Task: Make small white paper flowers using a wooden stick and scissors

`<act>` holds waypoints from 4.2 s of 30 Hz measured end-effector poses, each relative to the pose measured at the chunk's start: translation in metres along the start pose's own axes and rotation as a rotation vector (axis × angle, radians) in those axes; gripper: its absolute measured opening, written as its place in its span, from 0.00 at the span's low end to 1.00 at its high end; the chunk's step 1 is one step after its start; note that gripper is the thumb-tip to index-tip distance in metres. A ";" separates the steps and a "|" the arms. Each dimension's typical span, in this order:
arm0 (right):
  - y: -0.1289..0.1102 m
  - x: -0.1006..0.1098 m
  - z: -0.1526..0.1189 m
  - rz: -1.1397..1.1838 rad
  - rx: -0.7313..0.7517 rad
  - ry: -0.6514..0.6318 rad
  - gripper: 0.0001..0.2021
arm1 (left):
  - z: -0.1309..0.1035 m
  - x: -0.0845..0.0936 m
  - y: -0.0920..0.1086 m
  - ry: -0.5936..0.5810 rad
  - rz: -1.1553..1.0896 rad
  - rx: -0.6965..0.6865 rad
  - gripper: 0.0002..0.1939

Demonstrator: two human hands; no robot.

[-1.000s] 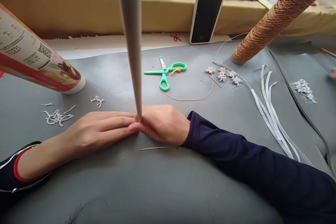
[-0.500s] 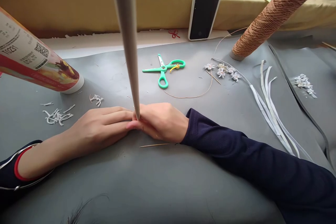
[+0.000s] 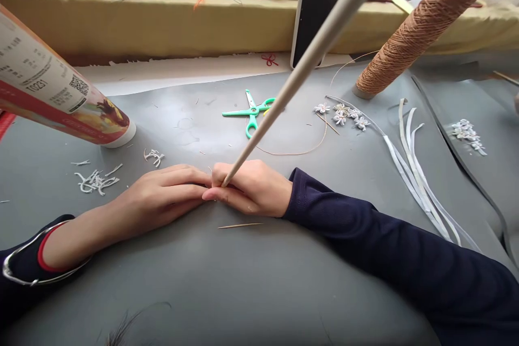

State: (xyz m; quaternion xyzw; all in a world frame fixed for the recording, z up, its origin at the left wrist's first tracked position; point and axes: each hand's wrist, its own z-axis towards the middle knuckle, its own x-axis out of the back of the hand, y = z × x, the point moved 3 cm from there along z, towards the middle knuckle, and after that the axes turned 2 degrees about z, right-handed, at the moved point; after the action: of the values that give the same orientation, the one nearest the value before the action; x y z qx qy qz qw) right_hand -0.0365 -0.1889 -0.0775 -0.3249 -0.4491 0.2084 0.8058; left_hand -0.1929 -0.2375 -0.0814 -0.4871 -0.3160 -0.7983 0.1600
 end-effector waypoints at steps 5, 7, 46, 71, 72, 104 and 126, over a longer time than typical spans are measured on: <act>-0.002 -0.002 0.000 -0.058 0.061 0.008 0.09 | 0.006 0.000 0.003 -0.081 0.054 0.017 0.09; -0.002 -0.004 -0.001 -0.093 0.063 0.007 0.09 | 0.008 -0.001 0.005 -0.114 0.060 0.022 0.08; -0.002 0.001 0.001 0.014 -0.132 0.063 0.10 | -0.001 0.005 0.006 -0.012 0.127 -0.077 0.08; -0.011 -0.007 -0.002 -0.217 -0.008 0.068 0.10 | 0.000 0.003 0.005 0.052 0.136 -0.082 0.07; -0.010 -0.007 -0.001 -0.203 -0.010 0.064 0.10 | 0.000 0.003 0.004 0.049 0.126 -0.064 0.08; -0.001 0.005 -0.002 0.123 -0.163 0.193 0.10 | 0.000 0.010 -0.001 0.001 -0.080 0.021 0.11; -0.008 0.000 -0.001 -0.093 0.018 0.104 0.09 | -0.003 0.006 0.004 0.113 0.215 -0.026 0.10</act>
State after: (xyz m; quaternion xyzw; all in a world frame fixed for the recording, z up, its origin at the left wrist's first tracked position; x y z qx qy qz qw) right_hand -0.0358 -0.1950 -0.0723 -0.3067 -0.4192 0.1575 0.8399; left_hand -0.1954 -0.2427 -0.0762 -0.4743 -0.2420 -0.8068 0.2561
